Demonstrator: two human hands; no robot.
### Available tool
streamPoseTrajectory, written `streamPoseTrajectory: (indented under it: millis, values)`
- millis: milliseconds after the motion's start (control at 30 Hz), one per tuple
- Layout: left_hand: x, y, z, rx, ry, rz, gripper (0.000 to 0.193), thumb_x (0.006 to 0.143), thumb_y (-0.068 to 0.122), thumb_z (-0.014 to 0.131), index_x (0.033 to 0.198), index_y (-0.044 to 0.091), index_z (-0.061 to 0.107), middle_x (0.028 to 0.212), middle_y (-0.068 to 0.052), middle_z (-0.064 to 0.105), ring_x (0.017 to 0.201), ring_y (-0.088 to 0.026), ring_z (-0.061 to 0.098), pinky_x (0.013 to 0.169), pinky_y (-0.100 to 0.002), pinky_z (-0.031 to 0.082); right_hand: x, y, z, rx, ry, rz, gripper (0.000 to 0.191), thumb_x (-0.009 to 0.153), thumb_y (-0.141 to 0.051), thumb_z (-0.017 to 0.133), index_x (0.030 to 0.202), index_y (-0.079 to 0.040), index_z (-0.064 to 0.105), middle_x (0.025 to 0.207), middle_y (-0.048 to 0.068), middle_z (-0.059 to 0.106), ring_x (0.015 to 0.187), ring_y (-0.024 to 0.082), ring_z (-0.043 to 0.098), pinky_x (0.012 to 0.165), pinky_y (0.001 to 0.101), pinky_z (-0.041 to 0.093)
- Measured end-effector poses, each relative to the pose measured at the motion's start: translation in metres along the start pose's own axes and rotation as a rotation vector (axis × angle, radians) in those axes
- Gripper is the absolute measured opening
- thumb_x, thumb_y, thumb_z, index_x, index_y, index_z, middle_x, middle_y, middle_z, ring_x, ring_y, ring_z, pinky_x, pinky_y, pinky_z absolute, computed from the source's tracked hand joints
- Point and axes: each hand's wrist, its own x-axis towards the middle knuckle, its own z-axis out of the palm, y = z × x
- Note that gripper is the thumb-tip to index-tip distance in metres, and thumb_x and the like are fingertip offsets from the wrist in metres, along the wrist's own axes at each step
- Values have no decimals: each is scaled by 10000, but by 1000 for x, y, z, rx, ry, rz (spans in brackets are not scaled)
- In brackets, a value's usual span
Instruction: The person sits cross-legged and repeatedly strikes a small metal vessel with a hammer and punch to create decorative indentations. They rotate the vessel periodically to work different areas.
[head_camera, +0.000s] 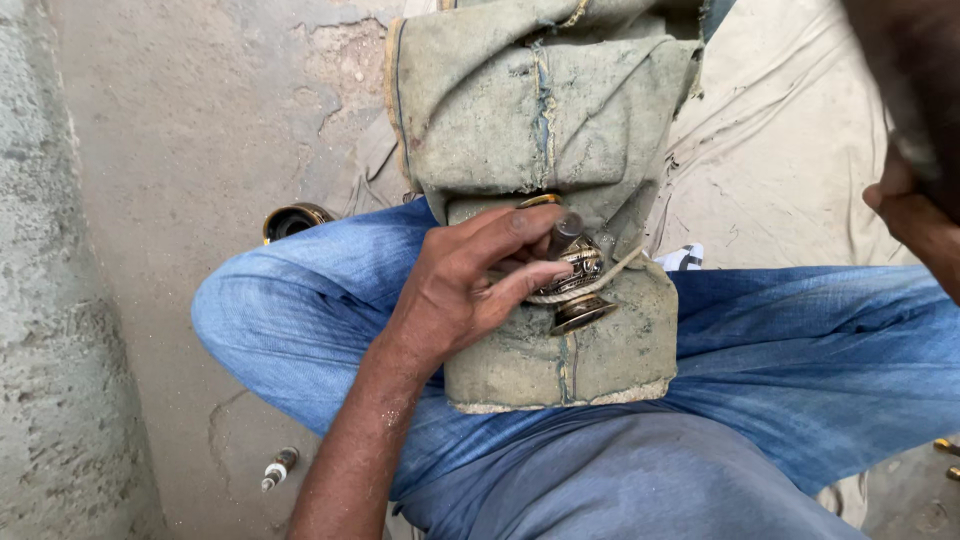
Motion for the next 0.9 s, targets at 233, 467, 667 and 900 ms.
streamPoseTrajectory:
  millis: [233, 467, 667, 900]
  values:
    - [4, 2, -7, 55, -48, 72, 440, 899, 165, 826, 1307, 107, 670, 1103, -87, 760, 914, -161, 754, 770, -294, 631, -16, -1, -8, 48, 74, -16, 212, 994, -24, 654, 1202, 8, 683, 889, 144, 721, 780, 199, 751, 756, 319, 632]
    - [-5, -5, 1, -38, 59, 44, 446, 900, 136, 842, 1293, 64, 644, 1093, -92, 737, 963, -162, 770, 808, -281, 660, -1, -38, -38, -92, -153, 130, 309, 1068, -143, 507, 1340, -73, 634, 1120, 137, 718, 961, 181, 732, 888, 318, 613]
    - [-10, -11, 6, -62, 101, 30, 455, 893, 125, 844, 1293, 54, 640, 1029, -74, 725, 902, -127, 759, 766, -246, 661, 12, -58, -44, -176, -109, 63, 331, 961, -70, 636, 1290, -39, 632, 1068, 147, 713, 921, 201, 727, 864, 341, 612]
    - [-27, 0, 16, -327, 344, 101, 353, 987, 49, 770, 1285, 58, 581, 1106, -96, 701, 985, -159, 738, 829, -260, 677, 7, -82, -54, 29, 88, 41, 426, 836, 14, 787, 1232, 0, 631, 1007, 158, 707, 874, 224, 722, 835, 368, 610]
